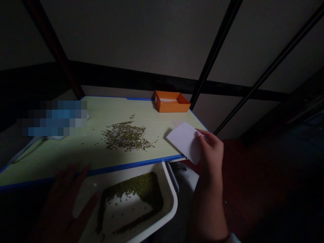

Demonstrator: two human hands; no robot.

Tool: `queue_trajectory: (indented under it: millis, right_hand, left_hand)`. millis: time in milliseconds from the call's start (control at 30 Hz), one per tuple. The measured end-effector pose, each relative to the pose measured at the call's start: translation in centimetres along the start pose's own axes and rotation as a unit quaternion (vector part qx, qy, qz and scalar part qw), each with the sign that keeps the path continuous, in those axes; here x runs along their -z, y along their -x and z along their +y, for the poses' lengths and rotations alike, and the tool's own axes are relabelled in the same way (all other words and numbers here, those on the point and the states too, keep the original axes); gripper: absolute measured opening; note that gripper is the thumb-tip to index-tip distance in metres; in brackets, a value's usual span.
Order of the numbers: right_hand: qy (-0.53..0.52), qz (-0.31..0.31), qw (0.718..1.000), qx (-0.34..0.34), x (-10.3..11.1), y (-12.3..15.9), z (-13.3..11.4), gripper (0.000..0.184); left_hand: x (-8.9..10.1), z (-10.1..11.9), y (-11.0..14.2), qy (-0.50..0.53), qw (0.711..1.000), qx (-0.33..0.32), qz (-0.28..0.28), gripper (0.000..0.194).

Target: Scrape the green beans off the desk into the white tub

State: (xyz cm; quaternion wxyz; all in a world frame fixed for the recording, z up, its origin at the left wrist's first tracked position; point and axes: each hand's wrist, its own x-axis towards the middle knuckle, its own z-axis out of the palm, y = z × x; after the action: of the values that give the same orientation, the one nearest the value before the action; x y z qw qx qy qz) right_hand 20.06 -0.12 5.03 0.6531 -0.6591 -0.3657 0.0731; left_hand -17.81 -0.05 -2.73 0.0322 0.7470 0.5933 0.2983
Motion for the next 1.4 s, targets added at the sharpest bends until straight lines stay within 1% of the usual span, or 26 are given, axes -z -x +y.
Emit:
queue_trajectory:
  millis: [67,133,267,367,467,533,600,733,800,900,1033,1167,1400]
  right_hand:
    - [0.006,-0.042,0.999,-0.001,-0.7,0.1,0.0,0.032]
    - [0.015,-0.044,0.999,0.005,-1.3,0.0,0.2,0.033]
    - [0.065,0.008,0.997,0.038,-1.6,-1.2,0.8,0.035]
    - [0.097,0.053,0.992,0.054,-1.2,-2.4,1.3,0.035]
    - [0.096,0.079,0.991,0.058,-0.9,-3.0,1.3,0.036]
    - [0.080,0.078,0.991,0.073,-1.2,-2.9,1.0,0.034]
    - [0.050,0.049,0.993,0.093,-1.8,-2.5,0.4,0.029]
    - [-0.005,-0.047,0.993,0.104,-3.6,-1.5,-0.4,0.023]
    - [-0.010,-0.063,0.993,0.095,-4.3,-1.2,-0.5,0.023]
    - [-0.004,-0.070,0.994,0.081,-4.9,-0.9,-0.5,0.023]
    - [-0.019,-0.109,0.991,0.069,-5.0,-0.6,-0.5,0.023]
    - [-0.041,-0.144,0.987,0.055,-4.8,-0.2,-0.7,0.022]
    - [-0.053,-0.177,0.982,0.036,-4.3,0.3,-1.0,0.022]
  left_hand:
    - [0.0,-0.1,0.1,0.002,1.000,-0.002,0.011,0.059]
    - [0.0,-0.3,0.2,0.010,1.000,-0.006,0.016,0.059]
    - [-0.1,-0.5,0.3,0.011,1.000,-0.014,0.003,0.061]
    - [-0.1,-0.4,0.0,0.008,1.000,-0.017,0.019,0.059]
    - [0.0,-0.3,-0.2,0.008,1.000,-0.019,0.020,0.059]
    - [0.0,-0.3,-0.3,0.005,1.000,-0.018,0.018,0.059]
    - [0.1,-0.3,-0.3,0.003,1.000,-0.015,0.015,0.060]
    - [0.0,-0.5,-0.2,0.004,1.000,-0.018,0.015,0.060]
    - [0.0,-0.5,-0.1,0.004,1.000,-0.018,0.019,0.060]
    - [0.0,-0.5,-0.1,0.007,1.000,-0.014,0.015,0.060]
    - [0.0,-0.6,0.0,0.013,1.000,-0.007,0.009,0.059]
    - [0.1,-0.4,0.0,0.014,1.000,-0.012,0.016,0.060]
    - [0.3,-0.1,-0.3,0.013,1.000,-0.004,0.010,0.060]
